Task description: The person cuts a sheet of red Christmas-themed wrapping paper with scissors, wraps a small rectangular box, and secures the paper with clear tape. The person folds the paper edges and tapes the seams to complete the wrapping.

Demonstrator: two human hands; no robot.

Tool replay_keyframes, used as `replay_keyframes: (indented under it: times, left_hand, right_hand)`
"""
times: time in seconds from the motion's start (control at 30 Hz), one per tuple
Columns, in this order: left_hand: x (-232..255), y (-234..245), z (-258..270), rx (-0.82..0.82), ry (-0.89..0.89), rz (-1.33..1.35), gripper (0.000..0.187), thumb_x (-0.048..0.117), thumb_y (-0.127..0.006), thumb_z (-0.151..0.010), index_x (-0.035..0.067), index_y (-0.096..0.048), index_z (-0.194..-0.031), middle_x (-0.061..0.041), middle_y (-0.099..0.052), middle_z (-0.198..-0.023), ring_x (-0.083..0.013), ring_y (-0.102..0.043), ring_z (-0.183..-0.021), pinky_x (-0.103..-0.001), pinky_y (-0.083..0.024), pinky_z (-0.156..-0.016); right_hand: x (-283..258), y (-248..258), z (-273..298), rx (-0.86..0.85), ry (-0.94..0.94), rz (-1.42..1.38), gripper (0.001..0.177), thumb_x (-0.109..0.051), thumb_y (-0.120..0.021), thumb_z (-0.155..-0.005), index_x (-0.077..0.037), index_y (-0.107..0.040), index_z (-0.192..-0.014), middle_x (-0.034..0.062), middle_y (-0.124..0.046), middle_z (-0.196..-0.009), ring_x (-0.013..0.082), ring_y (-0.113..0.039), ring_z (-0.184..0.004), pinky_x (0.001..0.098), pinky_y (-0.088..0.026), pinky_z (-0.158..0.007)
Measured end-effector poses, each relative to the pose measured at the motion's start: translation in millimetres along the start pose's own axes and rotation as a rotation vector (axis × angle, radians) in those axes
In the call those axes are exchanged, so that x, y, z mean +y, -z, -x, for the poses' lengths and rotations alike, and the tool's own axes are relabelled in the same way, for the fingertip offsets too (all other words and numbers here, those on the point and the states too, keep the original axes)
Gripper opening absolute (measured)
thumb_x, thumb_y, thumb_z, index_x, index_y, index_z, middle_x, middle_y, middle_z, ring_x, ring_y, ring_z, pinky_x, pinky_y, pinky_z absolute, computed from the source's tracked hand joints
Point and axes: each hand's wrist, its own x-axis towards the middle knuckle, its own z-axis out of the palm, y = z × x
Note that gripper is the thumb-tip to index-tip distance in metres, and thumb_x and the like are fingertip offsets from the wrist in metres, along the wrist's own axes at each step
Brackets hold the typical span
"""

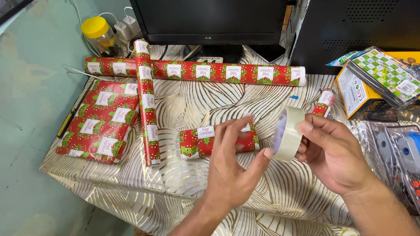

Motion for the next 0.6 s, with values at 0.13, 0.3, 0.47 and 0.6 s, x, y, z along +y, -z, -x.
replay_keyframes:
  times: [0.13,0.3,0.47,0.6]
  left_hand:
    - [14,-12,9,0.053,0.099,0.085,0.03,0.018,-0.08,-0.089,0.002,-0.064,-0.108,-0.009,-0.065,-0.099,-0.0188,-0.061,-0.086,-0.033,-0.053,-0.08]
    - [21,-35,8,0.133,0.375,0.484,0.027,0.016,-0.077,-0.089,0.001,-0.066,-0.109,-0.005,-0.07,-0.097,-0.0109,-0.064,-0.084,-0.027,-0.054,-0.074]
    - [12,-43,5,0.203,0.475,0.476,0.017,0.013,-0.075,-0.092,-0.001,-0.07,-0.099,-0.004,-0.07,-0.093,-0.0078,-0.063,-0.078,-0.024,-0.054,-0.069]
    - [2,-48,5,0.19,0.572,0.557,0.015,0.012,-0.072,-0.093,-0.002,-0.07,-0.098,-0.004,-0.07,-0.086,-0.0069,-0.061,-0.076,-0.023,-0.053,-0.068]
  right_hand:
    - [7,-8,5,0.002,0.198,0.067,0.016,-0.012,-0.065,-0.106,0.004,-0.065,-0.106,0.0089,-0.068,-0.094,0.0167,-0.062,-0.083,0.033,-0.053,-0.076]
    - [34,-32,13,0.201,0.399,0.271,0.011,-0.006,-0.069,-0.099,0.005,-0.069,-0.101,0.0104,-0.074,-0.096,0.0168,-0.072,-0.09,0.0322,-0.058,-0.086]
    - [59,-48,23,0.353,0.563,0.503,0.019,-0.005,-0.072,-0.097,0.005,-0.073,-0.113,0.0101,-0.076,-0.105,0.0126,-0.069,-0.096,0.028,-0.057,-0.087]
    - [66,-51,25,0.344,0.61,0.481,0.021,-0.005,-0.072,-0.098,0.005,-0.071,-0.116,0.0095,-0.075,-0.108,0.013,-0.069,-0.1,0.0275,-0.056,-0.091]
